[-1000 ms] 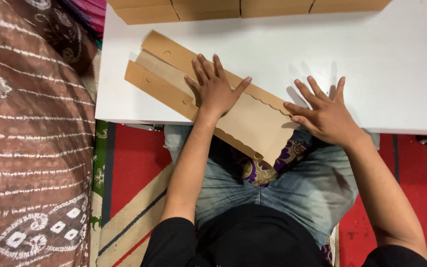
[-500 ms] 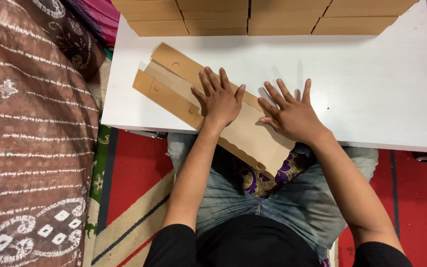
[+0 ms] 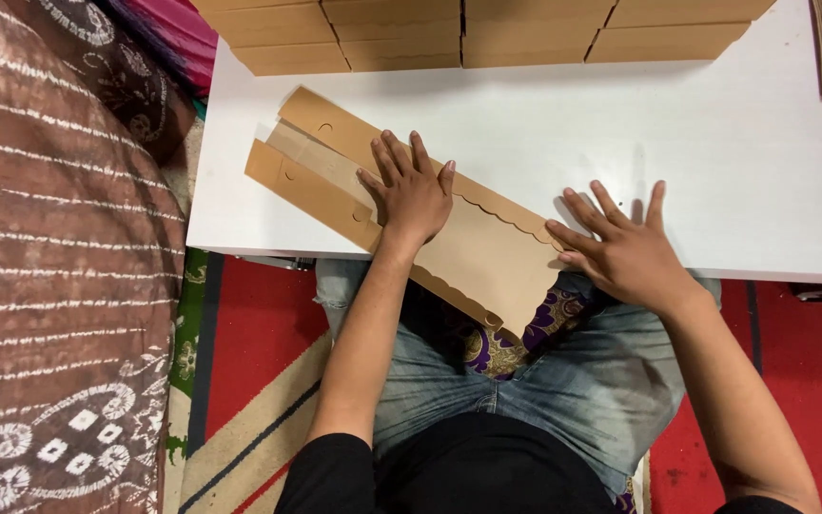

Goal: Assembling a cardboard box by folding and creasing a flat template on a table.

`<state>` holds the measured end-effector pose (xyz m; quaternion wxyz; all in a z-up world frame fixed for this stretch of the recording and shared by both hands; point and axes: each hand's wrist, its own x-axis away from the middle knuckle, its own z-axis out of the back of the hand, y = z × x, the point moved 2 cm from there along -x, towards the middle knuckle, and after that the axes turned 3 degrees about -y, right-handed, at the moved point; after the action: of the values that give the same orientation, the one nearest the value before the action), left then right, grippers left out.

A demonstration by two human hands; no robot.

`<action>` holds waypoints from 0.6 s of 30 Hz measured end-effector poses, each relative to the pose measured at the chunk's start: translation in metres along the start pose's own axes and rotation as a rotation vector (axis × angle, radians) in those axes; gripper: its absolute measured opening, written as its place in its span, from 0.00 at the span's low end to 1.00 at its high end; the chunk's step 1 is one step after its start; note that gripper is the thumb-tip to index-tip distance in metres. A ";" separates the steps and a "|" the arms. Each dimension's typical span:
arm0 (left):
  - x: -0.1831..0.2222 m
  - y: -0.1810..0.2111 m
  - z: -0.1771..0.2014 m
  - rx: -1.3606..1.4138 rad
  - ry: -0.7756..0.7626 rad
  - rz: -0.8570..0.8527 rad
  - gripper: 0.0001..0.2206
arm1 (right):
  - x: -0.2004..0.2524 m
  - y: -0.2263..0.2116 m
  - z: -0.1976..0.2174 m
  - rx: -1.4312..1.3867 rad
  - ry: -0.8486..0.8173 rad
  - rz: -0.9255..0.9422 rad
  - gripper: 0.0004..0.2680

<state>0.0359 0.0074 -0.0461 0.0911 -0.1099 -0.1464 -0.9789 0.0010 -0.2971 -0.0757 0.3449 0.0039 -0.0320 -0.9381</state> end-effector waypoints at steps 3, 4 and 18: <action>-0.001 -0.001 -0.002 -0.018 -0.004 0.002 0.35 | 0.009 0.000 0.004 0.007 0.008 -0.011 0.17; -0.001 -0.001 -0.002 -0.019 -0.004 0.001 0.35 | 0.007 0.000 0.003 0.007 0.008 -0.012 0.17; 0.003 -0.001 0.007 -0.028 -0.018 -0.021 0.40 | -0.108 -0.061 0.022 0.094 0.252 0.117 0.18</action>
<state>0.0343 0.0097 -0.0391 0.0781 -0.1186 -0.1344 -0.9807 0.0436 -0.1794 -0.0596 0.3997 0.1360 -0.0324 -0.9059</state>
